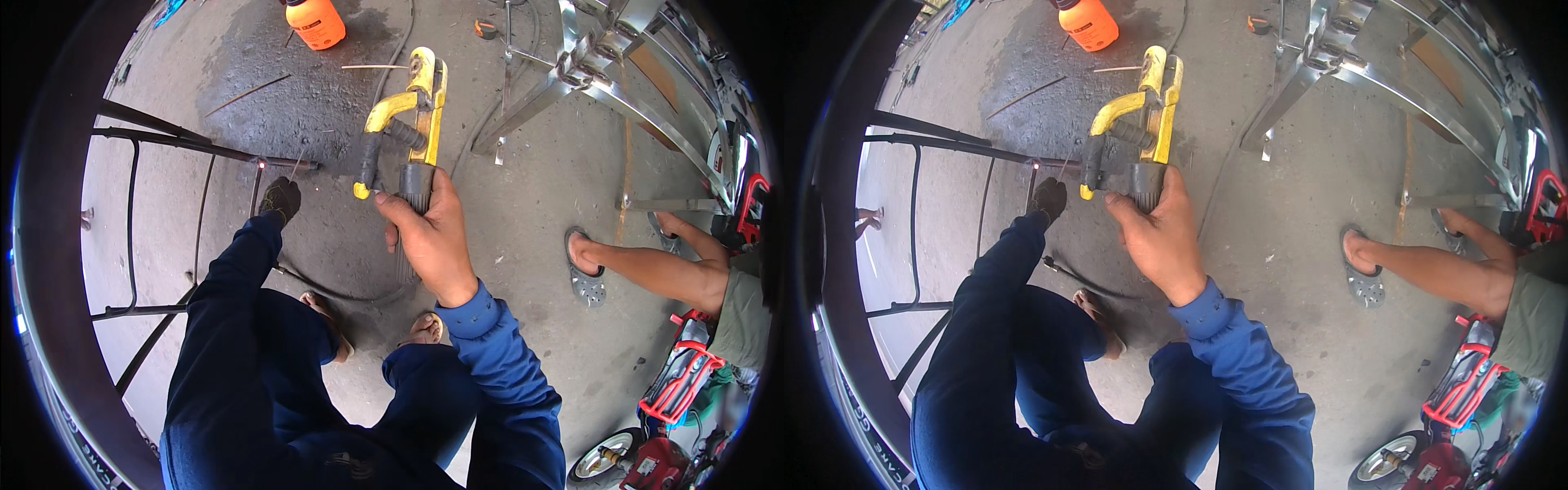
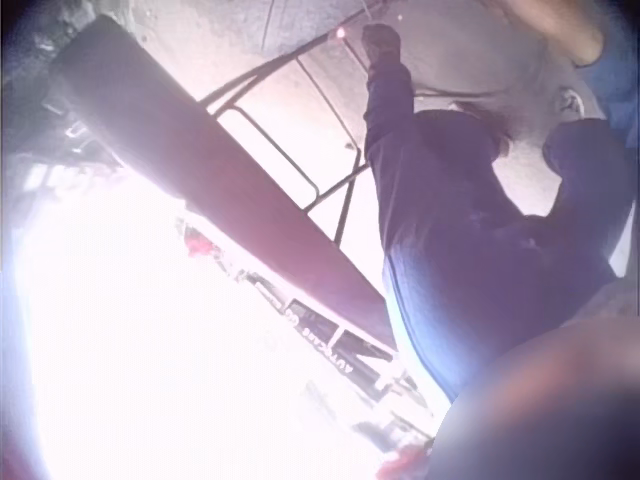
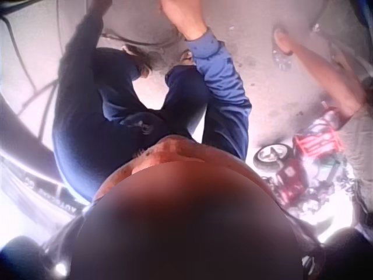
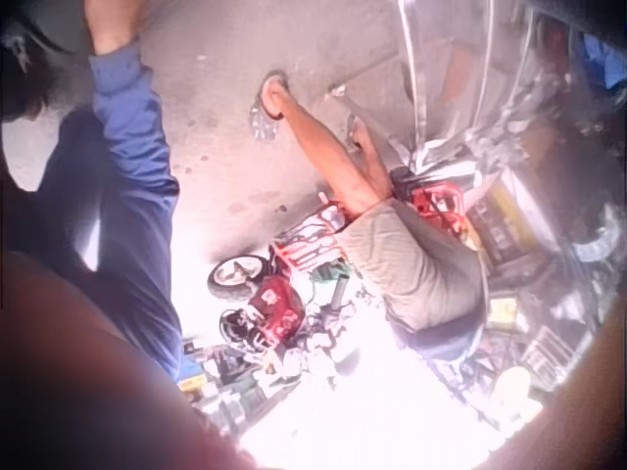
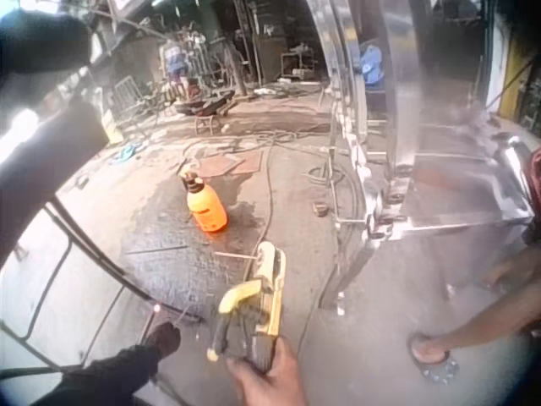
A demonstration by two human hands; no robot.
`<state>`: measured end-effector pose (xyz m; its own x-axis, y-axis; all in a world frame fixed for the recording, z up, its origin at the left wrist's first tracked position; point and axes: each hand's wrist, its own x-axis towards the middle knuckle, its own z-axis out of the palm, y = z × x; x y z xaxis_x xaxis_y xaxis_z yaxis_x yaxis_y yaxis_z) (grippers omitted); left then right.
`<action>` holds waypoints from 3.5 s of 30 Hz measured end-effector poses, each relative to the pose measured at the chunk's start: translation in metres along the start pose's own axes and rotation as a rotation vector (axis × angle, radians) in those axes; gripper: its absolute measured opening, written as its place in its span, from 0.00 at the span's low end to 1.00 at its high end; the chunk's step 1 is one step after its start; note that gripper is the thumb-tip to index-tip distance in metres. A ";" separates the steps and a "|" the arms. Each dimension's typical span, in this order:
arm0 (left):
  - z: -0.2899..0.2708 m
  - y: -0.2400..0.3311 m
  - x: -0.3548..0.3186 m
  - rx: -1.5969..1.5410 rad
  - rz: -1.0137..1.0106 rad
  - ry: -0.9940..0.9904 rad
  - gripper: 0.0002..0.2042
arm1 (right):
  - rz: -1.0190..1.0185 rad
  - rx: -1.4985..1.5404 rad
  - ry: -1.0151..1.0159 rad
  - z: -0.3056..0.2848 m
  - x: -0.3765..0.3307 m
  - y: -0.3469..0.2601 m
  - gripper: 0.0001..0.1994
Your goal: The person welds joints on a metal frame using a handheld welding torch. They reposition the frame and continue welding different joints, producing bright sparks and smoke. The person briefly stands to adjust the frame before resuming welding.
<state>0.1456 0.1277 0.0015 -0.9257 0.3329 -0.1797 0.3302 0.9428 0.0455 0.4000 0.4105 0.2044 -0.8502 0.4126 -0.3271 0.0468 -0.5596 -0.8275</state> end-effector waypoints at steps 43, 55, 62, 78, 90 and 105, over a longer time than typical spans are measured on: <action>-0.565 0.289 -0.085 -1.570 -0.567 -0.265 0.14 | -0.172 -0.444 0.140 0.335 0.174 -0.539 0.09; -0.511 0.079 0.037 -1.328 -0.672 -0.234 0.19 | -0.276 -0.413 -0.255 0.371 0.129 -0.697 0.14; -0.528 0.084 0.042 -1.110 -0.772 -0.264 0.18 | -0.345 -0.548 -0.367 0.325 0.141 -0.692 0.19; -0.527 0.029 0.042 -1.003 -0.344 -0.615 0.20 | -0.239 -1.125 0.060 0.354 0.308 -0.718 0.15; -0.618 -0.054 0.119 -1.747 -1.139 -0.162 0.10 | -0.676 -1.664 -0.181 0.535 0.497 -0.746 0.21; -0.673 -0.349 0.418 -1.433 -1.029 -0.170 0.15 | -0.507 -0.823 -0.040 0.821 0.725 -0.525 0.14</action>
<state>-0.4803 -0.0504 0.5718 -0.5769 -0.2651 -0.7726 -0.8089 0.0542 0.5854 -0.6718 0.4135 0.7760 -0.8871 0.4329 0.1601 0.0091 0.3632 -0.9317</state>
